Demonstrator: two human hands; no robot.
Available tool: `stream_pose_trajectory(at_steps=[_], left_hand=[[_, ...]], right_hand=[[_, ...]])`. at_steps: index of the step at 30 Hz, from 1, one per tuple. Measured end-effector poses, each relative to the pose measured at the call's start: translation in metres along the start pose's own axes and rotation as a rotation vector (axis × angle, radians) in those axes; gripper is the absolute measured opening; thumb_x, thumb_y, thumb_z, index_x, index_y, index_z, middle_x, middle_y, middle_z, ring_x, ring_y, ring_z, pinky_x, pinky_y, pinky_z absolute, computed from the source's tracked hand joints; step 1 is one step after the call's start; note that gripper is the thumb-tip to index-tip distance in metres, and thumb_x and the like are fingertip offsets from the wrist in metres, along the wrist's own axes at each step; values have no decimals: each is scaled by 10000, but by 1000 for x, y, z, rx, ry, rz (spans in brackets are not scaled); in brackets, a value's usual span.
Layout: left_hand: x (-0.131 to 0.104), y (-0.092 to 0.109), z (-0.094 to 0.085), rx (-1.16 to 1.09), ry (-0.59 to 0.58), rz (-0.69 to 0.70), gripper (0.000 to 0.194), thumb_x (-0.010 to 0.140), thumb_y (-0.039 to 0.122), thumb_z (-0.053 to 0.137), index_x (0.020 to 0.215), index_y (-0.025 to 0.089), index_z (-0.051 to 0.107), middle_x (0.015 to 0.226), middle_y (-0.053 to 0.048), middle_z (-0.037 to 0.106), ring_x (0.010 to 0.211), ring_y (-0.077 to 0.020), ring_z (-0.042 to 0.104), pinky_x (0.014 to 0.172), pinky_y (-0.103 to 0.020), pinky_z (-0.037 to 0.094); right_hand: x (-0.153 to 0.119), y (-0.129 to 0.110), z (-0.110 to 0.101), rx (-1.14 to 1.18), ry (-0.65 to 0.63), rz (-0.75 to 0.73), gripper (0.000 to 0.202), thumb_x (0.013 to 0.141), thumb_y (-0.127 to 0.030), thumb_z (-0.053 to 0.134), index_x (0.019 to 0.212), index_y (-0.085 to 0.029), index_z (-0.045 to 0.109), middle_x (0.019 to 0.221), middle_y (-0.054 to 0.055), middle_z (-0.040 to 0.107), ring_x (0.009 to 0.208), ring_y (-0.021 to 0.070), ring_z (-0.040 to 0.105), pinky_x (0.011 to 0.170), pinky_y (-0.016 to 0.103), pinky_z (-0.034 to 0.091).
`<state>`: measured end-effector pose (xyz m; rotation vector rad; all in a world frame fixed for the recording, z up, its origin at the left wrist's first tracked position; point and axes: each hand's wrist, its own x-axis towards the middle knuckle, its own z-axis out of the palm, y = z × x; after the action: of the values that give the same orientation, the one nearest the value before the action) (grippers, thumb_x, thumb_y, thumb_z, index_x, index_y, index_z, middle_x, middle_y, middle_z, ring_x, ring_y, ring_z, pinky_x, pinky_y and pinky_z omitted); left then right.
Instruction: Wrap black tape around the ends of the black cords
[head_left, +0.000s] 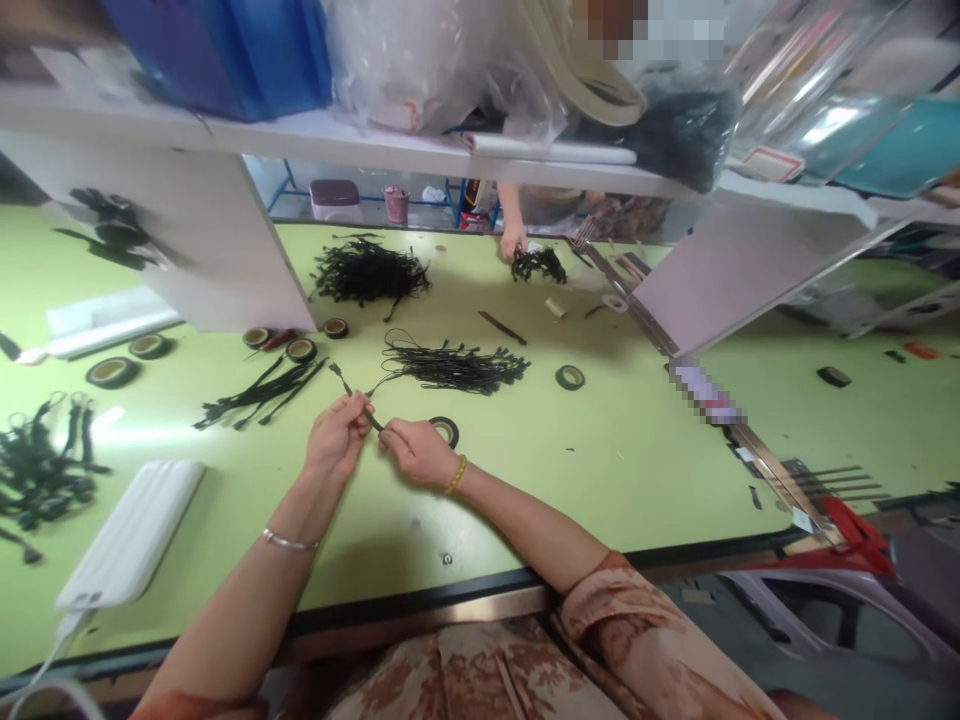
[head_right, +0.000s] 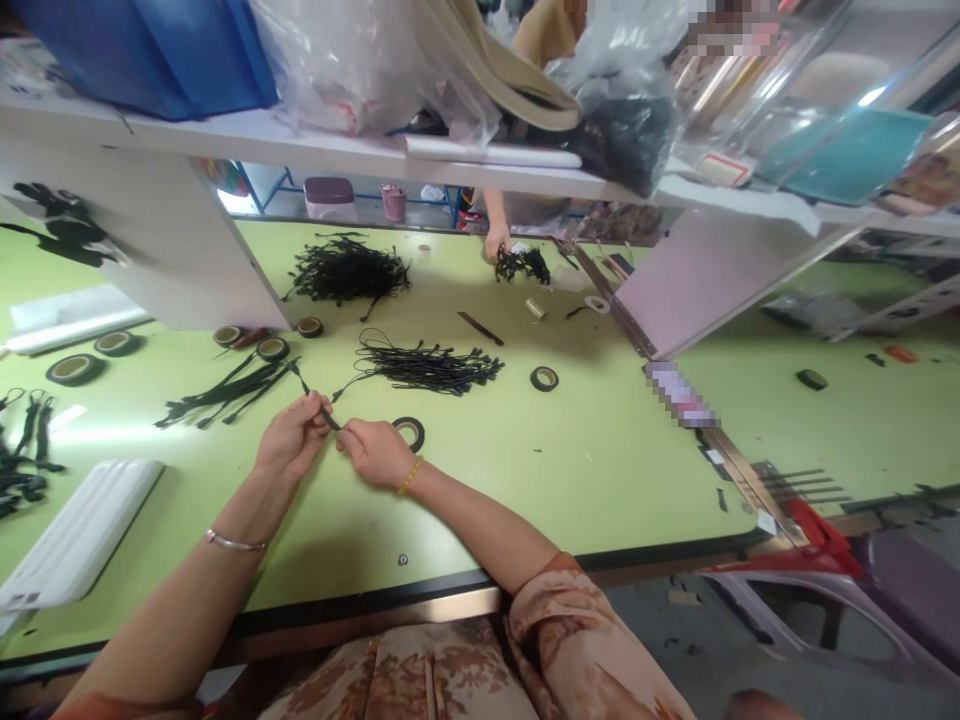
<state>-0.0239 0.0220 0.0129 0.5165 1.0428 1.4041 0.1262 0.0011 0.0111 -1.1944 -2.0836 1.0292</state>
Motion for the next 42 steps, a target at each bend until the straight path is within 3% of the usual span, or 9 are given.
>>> stream_pose_trajectory(at_steps=[4,9,14,18,23,30,33,37,42], left_hand=[[0,-1,0,-12,35,-2,239,624,239,823,638,90,637,628,-15,594,487,-30,429,418,-134,329],[3,4,-3,-41,2,13,217,677,232,785,638,102,615,616,-2,575,468,-25,404,409,-133,324],[8,10,-7,-32,-30,-17,205,670,215,791,692,104,620,670,-3,598,509,-32,465,460,-134,393],[12,15,-11,-58,49,11,188,662,187,782,688,109,614,661,5,597,518,-29,477,478,-123,406],[11,17,-10,-55,121,100,222,645,207,794,659,111,594,624,17,578,480,-10,416,430,-108,324],[15,16,-11,-85,154,121,216,662,219,795,678,111,609,623,17,588,477,-9,412,434,-117,315],[12,12,-9,-35,61,93,221,659,243,809,738,107,654,696,-10,641,524,-30,488,483,-139,389],[-2,-2,0,169,-266,-87,384,615,252,842,943,103,710,818,-62,702,603,-89,571,587,-229,482],[-9,-12,3,241,-252,-76,378,592,342,861,846,103,716,744,-50,694,622,-106,586,611,-239,458]], right_hand=[[0,-2,3,-335,-19,64,270,1001,-325,413,889,-174,607,716,37,625,618,155,514,625,263,311],[3,-1,5,76,-23,17,356,1008,-280,384,712,-173,549,665,-6,577,628,112,510,685,228,372],[3,-1,-1,371,-112,112,345,997,-308,387,727,-167,551,587,-53,465,524,87,405,570,208,347],[1,0,-4,344,-138,70,272,980,-241,409,790,-172,592,589,-55,485,533,93,422,586,206,358],[3,5,4,199,-15,17,321,977,-254,451,695,-174,581,670,-19,594,650,102,520,705,213,387],[2,-1,7,183,43,41,314,970,-248,469,676,-177,554,654,-20,570,648,109,507,689,223,375],[1,-1,6,287,42,59,268,974,-223,434,749,-178,573,617,-36,526,597,106,473,639,221,373],[1,4,6,508,82,144,327,996,-357,394,749,-188,526,545,-55,451,498,101,420,554,228,361],[0,10,8,550,71,179,474,934,-597,420,697,-198,518,478,-56,441,435,103,393,487,242,323]])
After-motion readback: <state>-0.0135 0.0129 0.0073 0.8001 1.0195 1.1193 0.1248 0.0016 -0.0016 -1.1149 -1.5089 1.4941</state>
